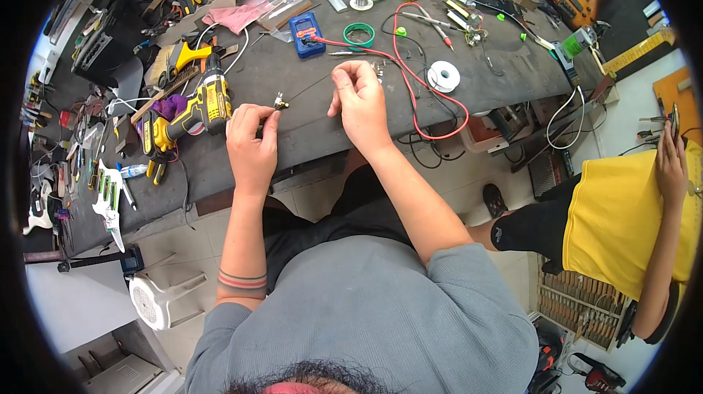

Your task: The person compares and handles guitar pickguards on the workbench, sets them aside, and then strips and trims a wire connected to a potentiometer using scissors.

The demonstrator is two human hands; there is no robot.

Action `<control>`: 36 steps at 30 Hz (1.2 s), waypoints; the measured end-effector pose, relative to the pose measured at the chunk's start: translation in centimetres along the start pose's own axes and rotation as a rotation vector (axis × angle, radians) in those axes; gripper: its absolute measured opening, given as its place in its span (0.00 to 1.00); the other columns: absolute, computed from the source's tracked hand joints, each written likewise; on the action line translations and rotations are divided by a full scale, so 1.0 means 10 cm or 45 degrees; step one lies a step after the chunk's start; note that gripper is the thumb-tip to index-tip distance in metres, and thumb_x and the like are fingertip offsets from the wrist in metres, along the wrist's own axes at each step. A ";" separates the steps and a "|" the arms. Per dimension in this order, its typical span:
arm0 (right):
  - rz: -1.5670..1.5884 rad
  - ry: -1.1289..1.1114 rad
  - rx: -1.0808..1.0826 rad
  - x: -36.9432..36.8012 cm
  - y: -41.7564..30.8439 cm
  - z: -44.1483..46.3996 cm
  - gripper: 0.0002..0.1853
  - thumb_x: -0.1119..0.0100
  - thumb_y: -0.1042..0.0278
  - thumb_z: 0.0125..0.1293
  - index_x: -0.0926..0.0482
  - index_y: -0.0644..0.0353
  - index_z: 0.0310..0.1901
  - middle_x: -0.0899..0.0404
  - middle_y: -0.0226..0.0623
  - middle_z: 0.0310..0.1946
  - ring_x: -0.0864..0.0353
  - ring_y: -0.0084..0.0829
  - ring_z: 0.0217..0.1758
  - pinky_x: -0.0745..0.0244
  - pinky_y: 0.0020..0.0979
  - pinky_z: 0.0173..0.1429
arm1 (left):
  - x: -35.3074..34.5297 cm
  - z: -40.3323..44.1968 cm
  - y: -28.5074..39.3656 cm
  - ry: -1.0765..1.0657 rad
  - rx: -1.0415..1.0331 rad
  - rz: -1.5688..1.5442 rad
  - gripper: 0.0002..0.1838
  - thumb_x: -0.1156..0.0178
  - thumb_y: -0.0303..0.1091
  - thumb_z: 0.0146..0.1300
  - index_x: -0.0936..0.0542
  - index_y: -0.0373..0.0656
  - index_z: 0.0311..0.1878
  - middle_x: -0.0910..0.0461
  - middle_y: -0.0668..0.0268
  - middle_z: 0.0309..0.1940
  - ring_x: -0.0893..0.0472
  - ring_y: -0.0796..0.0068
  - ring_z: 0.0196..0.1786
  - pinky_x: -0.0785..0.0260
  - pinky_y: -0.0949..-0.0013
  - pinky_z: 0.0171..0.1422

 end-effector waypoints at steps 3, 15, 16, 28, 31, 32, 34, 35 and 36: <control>0.081 0.085 0.047 0.04 -0.02 0.00 0.08 0.40 0.66 0.92 0.23 0.62 0.55 0.22 0.29 0.38 0.23 0.18 0.28 0.18 0.28 0.31 | 0.01 0.01 -0.02 0.016 0.007 -0.032 0.05 0.26 0.23 0.71 0.15 0.38 0.42 0.15 0.61 0.38 0.16 0.57 0.45 0.26 0.57 0.55; 0.181 0.198 0.148 0.12 -0.05 -0.01 0.10 0.43 0.63 0.94 0.26 0.61 0.55 0.24 0.31 0.43 0.24 0.17 0.29 0.16 0.28 0.29 | 0.04 0.00 -0.11 0.065 0.074 -0.181 0.05 0.27 0.22 0.72 0.16 0.35 0.42 0.16 0.60 0.37 0.17 0.61 0.42 0.24 0.61 0.51; 0.180 0.202 0.146 0.11 -0.05 -0.01 0.10 0.43 0.63 0.94 0.26 0.61 0.55 0.24 0.31 0.43 0.24 0.17 0.29 0.15 0.28 0.29 | 0.05 0.00 -0.11 0.065 0.090 -0.198 0.05 0.27 0.22 0.72 0.16 0.35 0.42 0.16 0.60 0.37 0.17 0.61 0.41 0.25 0.61 0.51; -0.069 0.290 0.211 0.14 -0.14 -0.10 0.09 0.41 0.66 0.92 0.27 0.61 0.62 0.23 0.32 0.45 0.26 0.18 0.32 0.22 0.25 0.36 | 0.09 -0.03 -0.20 0.111 0.234 -0.352 0.04 0.28 0.21 0.73 0.16 0.34 0.43 0.17 0.62 0.37 0.18 0.65 0.41 0.24 0.64 0.50; -0.593 0.349 0.576 0.03 -0.30 -0.23 0.17 0.32 0.74 0.82 0.23 0.58 0.67 0.27 0.40 0.58 0.24 0.29 0.50 0.24 0.33 0.53 | 0.10 -0.02 -0.19 0.101 0.184 -0.344 0.04 0.28 0.20 0.74 0.15 0.34 0.44 0.17 0.62 0.38 0.17 0.67 0.41 0.23 0.65 0.51; -0.834 0.296 0.719 -0.06 -0.38 -0.33 0.19 0.30 0.75 0.79 0.22 0.58 0.67 0.28 0.41 0.60 0.25 0.33 0.54 0.23 0.36 0.55 | 0.09 -0.02 -0.17 0.092 0.159 -0.338 0.04 0.28 0.20 0.74 0.15 0.34 0.44 0.16 0.62 0.38 0.17 0.66 0.41 0.23 0.65 0.51; -1.128 0.179 0.944 -0.23 -0.44 -0.42 0.26 0.26 0.78 0.69 0.19 0.56 0.67 0.29 0.44 0.60 0.25 0.45 0.58 0.23 0.42 0.60 | 0.08 -0.01 -0.15 0.080 0.125 -0.353 0.04 0.28 0.20 0.73 0.15 0.34 0.44 0.16 0.61 0.38 0.16 0.65 0.41 0.22 0.65 0.50; -1.155 0.134 0.990 -0.28 -0.47 -0.44 0.27 0.26 0.79 0.68 0.19 0.55 0.68 0.29 0.44 0.60 0.25 0.45 0.58 0.23 0.43 0.61 | 0.07 -0.01 -0.14 0.072 0.108 -0.362 0.04 0.28 0.20 0.73 0.15 0.34 0.44 0.16 0.61 0.38 0.16 0.65 0.41 0.22 0.64 0.50; -1.182 0.090 1.037 -0.35 -0.52 -0.45 0.27 0.26 0.79 0.68 0.19 0.54 0.68 0.29 0.44 0.60 0.25 0.44 0.57 0.23 0.43 0.62 | 0.06 -0.01 -0.15 0.056 0.094 -0.358 0.04 0.28 0.19 0.73 0.15 0.35 0.44 0.15 0.61 0.39 0.15 0.65 0.41 0.21 0.64 0.50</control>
Point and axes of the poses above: each hand's wrist, its own z-axis towards the middle knuckle, its own x-axis out of the back of the hand, y = z × x, the point moved 7 cm from there along z, towards the middle knuckle
